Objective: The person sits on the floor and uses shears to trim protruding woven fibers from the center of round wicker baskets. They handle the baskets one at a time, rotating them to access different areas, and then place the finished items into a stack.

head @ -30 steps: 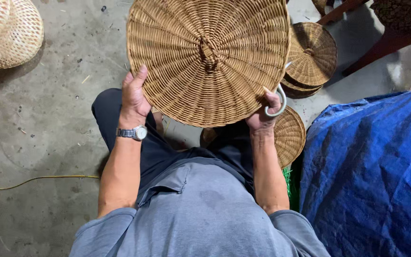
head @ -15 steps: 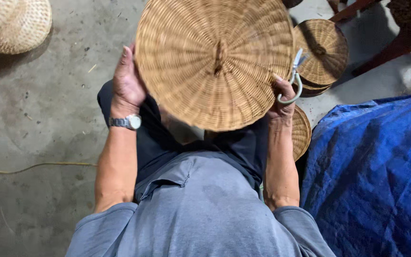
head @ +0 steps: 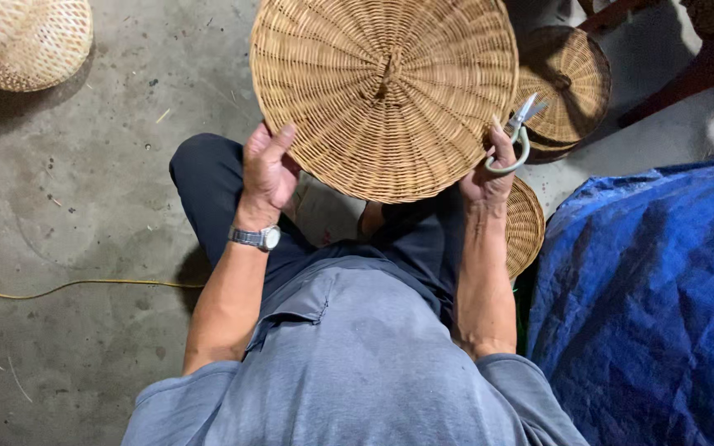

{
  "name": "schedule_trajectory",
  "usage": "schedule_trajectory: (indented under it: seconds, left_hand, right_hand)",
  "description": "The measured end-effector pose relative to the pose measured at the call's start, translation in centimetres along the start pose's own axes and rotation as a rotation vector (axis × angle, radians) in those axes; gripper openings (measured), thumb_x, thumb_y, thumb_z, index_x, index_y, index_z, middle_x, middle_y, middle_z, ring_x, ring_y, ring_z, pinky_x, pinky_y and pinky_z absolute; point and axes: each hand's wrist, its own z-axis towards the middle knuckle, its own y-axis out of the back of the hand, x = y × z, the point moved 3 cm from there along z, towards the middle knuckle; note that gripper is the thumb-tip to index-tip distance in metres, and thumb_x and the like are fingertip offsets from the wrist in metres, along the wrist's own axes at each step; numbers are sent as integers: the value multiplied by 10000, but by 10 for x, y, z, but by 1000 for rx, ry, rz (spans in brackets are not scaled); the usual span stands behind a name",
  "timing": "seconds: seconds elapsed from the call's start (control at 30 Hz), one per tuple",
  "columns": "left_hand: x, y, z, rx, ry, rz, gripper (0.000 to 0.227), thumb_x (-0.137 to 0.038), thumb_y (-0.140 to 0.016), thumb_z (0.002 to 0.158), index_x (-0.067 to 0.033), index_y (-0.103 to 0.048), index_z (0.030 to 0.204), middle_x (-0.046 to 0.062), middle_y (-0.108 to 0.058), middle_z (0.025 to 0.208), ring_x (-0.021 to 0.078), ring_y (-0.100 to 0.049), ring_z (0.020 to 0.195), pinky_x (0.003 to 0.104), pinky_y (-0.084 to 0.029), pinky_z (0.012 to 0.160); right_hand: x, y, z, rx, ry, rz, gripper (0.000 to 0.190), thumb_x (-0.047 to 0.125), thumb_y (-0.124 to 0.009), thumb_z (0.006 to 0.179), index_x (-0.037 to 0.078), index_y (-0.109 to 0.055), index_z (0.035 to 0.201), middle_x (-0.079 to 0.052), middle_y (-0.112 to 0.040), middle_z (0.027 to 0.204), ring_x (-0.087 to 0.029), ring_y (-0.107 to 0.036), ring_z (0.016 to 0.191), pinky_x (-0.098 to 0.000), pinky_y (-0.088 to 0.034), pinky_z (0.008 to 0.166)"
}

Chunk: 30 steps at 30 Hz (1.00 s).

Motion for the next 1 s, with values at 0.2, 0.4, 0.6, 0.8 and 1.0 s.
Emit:
schedule_trajectory:
  seconds: [0.2,0.4,0.6,0.8,1.0]
  left_hand:
    - [-4,10,3,-79,59,-126,350,-118,-620,1061,41,-587,1371,153,-656,1365,292,-637,1254,451,-508,1132]
    - [3,16,0,-71,57,-206,342,-116,-618,1066,43,-583,1368,160,-650,1365,304,-630,1262,470,-501,1147]
    - [-3,13,3,-15,4,-103,356,-92,-630,1063,28,-572,1393,142,-641,1391,283,-617,1290,453,-483,1179]
    - [-3,-7,21,52,41,-56,391,-112,-630,1075,45,-544,1423,151,-626,1416,283,-617,1308,448,-479,1192]
    - [37,-50,60,179,242,-56,459,-250,-640,1072,14,-506,1422,130,-621,1408,277,-620,1332,461,-529,1190]
  right_hand:
    - [4,-7,-2,-153,13,-163,325,125,-652,962,-1,-656,1262,-122,-717,1235,-270,-690,1185,-445,-530,1138]
    - [-3,-6,-2,-177,19,-93,314,100,-677,949,7,-655,1249,-117,-716,1242,-284,-686,1197,-493,-529,1146]
    - [-6,2,4,-214,27,-82,326,82,-690,962,6,-648,1276,-102,-708,1234,-256,-690,1176,-458,-567,1125]
    - [25,9,-10,-93,81,-300,317,63,-674,979,-79,-653,1261,-150,-737,1143,-236,-712,973,-372,-575,894]
    - [85,15,-32,-135,255,-267,220,6,-658,963,-121,-644,1141,-187,-735,1094,-254,-728,965,-377,-598,992]
